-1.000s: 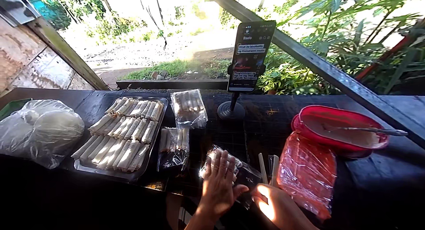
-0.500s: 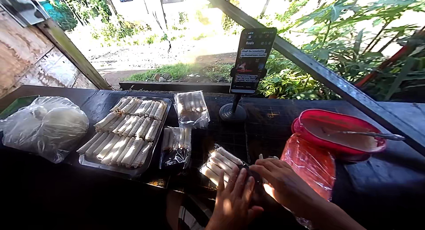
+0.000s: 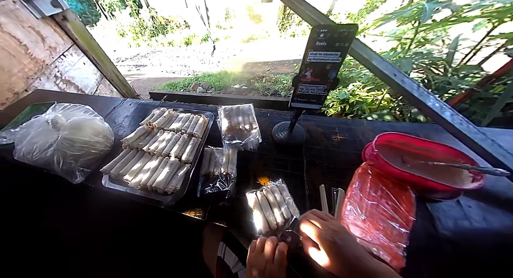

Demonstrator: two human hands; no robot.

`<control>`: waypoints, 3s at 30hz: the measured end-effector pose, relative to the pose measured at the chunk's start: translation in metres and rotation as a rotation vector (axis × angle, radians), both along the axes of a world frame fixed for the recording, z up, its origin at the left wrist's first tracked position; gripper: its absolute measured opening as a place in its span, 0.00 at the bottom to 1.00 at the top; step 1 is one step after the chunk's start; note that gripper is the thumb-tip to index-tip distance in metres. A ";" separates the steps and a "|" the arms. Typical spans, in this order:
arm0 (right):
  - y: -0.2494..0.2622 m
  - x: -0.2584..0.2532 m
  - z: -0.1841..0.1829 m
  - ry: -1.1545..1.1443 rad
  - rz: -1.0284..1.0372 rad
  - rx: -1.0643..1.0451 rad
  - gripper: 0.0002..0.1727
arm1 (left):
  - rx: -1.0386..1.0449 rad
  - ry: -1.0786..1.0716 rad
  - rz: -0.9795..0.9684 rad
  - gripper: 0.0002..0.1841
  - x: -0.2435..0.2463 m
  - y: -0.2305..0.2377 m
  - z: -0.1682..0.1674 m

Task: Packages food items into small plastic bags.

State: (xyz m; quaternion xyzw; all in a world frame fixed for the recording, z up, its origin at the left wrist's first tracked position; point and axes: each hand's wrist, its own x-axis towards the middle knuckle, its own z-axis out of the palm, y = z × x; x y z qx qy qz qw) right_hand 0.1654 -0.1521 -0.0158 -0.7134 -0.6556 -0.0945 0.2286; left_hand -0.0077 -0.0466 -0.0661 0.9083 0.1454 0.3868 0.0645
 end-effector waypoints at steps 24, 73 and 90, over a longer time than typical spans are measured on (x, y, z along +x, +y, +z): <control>0.064 -0.018 -0.046 -0.034 -0.118 0.229 0.28 | -0.164 -0.013 -0.059 0.05 -0.011 0.003 0.011; 0.029 0.000 0.054 0.871 0.293 0.112 0.08 | -0.935 0.163 -0.223 0.14 -0.036 0.055 0.132; 0.066 0.000 0.105 0.072 0.344 0.139 0.16 | 0.211 0.131 0.250 0.13 0.009 0.148 0.025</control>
